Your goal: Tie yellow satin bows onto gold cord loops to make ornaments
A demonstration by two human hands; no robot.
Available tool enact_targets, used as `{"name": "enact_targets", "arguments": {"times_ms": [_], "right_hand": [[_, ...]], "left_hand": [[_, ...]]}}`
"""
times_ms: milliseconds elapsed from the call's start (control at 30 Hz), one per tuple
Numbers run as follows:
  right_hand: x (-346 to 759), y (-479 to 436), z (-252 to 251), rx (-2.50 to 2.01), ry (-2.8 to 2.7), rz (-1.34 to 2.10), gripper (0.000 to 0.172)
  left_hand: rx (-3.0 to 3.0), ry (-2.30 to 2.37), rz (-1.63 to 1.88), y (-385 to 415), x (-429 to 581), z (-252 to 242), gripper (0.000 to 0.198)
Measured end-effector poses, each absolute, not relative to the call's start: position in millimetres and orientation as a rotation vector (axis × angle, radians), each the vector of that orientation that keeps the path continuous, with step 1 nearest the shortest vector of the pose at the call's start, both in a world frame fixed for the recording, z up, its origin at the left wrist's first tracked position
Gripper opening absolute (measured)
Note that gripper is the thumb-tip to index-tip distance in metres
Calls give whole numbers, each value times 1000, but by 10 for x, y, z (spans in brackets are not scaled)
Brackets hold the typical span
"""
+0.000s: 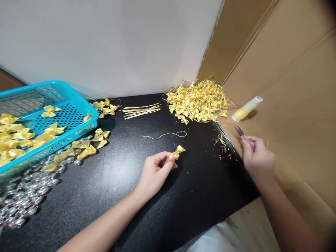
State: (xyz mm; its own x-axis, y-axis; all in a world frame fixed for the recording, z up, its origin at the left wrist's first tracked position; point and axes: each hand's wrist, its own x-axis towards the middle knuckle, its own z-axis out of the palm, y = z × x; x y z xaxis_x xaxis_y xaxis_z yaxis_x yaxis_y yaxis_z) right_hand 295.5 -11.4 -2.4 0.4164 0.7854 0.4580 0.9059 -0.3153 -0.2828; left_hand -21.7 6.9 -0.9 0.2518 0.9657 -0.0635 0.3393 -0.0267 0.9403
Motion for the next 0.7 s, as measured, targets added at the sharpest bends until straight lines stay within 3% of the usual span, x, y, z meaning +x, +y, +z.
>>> {"name": "enact_targets", "arguments": {"times_ms": [167,333,467,600,700], "right_hand": [[3447,-114,-171,-2286,-1595,-402,49],[3472,-133,-217,-2167,-1750,-439,55],[3505,-84,-198,-2153,-1763,-424,52],[3192,-89,-71,-2052,-1794,-449,46],[2465,-244,65,-1695,-2086,-233,43]], "left_hand": [[2428,1316,914,259,-509,109,19],[2832,1253,1332,461,-755,271,21],[2361,1491,1413,537,-693,299,6],[1399,1496,1178,586,-594,264,30],[1302,1402,1086,575,-575,238,27]]}}
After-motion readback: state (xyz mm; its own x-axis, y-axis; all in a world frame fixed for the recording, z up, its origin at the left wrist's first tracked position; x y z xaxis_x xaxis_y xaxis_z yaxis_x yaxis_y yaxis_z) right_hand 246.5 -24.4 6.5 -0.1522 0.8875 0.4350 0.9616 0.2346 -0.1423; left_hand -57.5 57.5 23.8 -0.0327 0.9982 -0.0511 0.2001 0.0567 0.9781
